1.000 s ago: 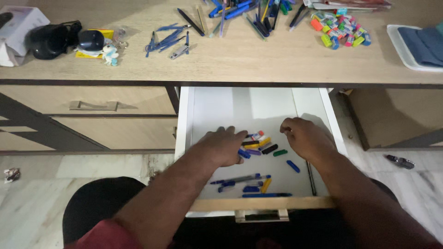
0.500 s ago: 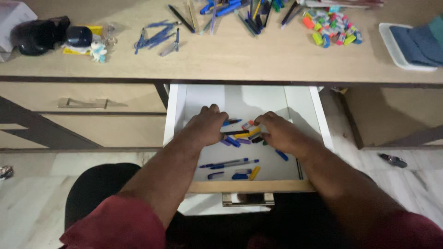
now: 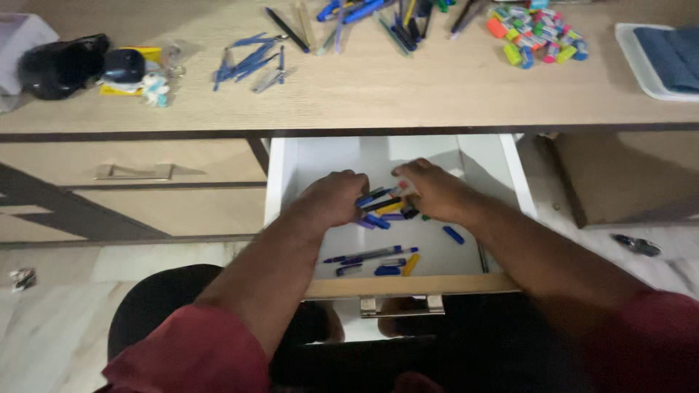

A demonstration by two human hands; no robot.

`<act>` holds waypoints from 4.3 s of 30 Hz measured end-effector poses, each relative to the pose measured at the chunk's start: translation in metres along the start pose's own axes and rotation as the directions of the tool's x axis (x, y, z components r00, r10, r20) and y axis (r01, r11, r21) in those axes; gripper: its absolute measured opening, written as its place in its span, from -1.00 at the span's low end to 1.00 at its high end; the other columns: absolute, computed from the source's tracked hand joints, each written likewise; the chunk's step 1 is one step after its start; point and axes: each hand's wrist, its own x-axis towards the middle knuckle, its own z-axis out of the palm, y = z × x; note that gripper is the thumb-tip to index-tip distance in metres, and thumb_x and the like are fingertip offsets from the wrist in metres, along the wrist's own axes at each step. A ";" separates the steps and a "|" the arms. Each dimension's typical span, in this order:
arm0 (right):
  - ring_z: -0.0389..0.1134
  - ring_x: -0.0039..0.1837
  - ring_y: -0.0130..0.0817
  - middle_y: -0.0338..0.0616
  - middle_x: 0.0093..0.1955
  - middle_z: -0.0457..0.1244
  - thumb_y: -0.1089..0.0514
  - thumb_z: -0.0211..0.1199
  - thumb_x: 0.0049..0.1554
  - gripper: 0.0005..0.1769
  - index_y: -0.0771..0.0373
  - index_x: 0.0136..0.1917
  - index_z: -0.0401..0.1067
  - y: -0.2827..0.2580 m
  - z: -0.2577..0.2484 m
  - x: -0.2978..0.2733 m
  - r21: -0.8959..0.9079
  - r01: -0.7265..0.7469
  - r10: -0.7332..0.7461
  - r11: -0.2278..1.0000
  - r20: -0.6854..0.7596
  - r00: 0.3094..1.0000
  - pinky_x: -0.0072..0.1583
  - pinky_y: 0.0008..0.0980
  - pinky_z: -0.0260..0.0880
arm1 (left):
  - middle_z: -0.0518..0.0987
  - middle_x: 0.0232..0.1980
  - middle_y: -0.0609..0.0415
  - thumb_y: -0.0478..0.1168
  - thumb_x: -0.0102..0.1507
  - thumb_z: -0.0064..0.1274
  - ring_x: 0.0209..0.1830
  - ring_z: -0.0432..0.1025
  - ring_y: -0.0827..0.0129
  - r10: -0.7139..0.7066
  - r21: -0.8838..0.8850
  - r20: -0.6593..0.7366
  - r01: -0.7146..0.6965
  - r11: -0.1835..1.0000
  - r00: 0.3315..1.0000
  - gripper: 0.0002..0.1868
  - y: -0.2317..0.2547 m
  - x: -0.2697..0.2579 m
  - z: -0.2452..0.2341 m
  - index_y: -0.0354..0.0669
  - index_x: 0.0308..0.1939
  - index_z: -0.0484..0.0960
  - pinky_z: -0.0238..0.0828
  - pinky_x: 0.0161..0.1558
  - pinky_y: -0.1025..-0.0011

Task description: The person sits on the floor in front of a desk and transfers pens and highlighters from an open drawer to the desk surface. They pick up items one by one or in small groups and place them on the desk, gradually clearing the drawer.

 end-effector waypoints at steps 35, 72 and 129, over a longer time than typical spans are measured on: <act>0.52 0.10 -0.13 0.12 0.09 0.44 0.01 0.25 0.27 -0.59 0.36 0.22 0.43 -0.035 -0.035 -0.062 -0.583 -0.397 0.573 0.709 0.147 0.807 0.13 -0.16 0.56 | 0.65 0.05 0.05 -0.13 0.16 0.31 0.11 0.52 0.23 -0.115 -0.132 0.260 0.153 0.979 0.959 -0.70 0.038 -0.035 -0.021 0.00 -0.05 0.65 0.49 0.08 0.15; 0.40 0.20 -0.03 0.18 0.20 0.33 -0.11 0.33 0.15 -0.33 0.31 0.39 0.32 -0.003 0.008 -0.076 -0.160 -0.638 0.655 0.753 0.094 0.750 0.22 0.01 0.41 | 0.67 -0.05 0.02 -0.15 0.14 0.35 0.03 0.53 0.18 -0.028 -0.095 0.175 0.046 0.994 0.984 -0.77 0.016 -0.027 -0.004 -0.01 -0.17 0.68 0.48 0.04 0.13; 0.35 0.39 -0.28 0.00 0.41 0.30 0.04 -0.08 0.35 -0.56 0.22 0.42 0.29 -0.028 -0.011 -0.065 0.743 -0.260 0.472 0.617 -0.084 0.878 0.38 -0.20 0.35 | 0.67 0.01 0.00 -0.12 0.26 0.19 0.07 0.54 0.19 -0.150 -0.131 0.231 0.184 0.974 0.961 -0.85 0.016 -0.020 -0.006 -0.01 -0.13 0.69 0.49 0.09 0.13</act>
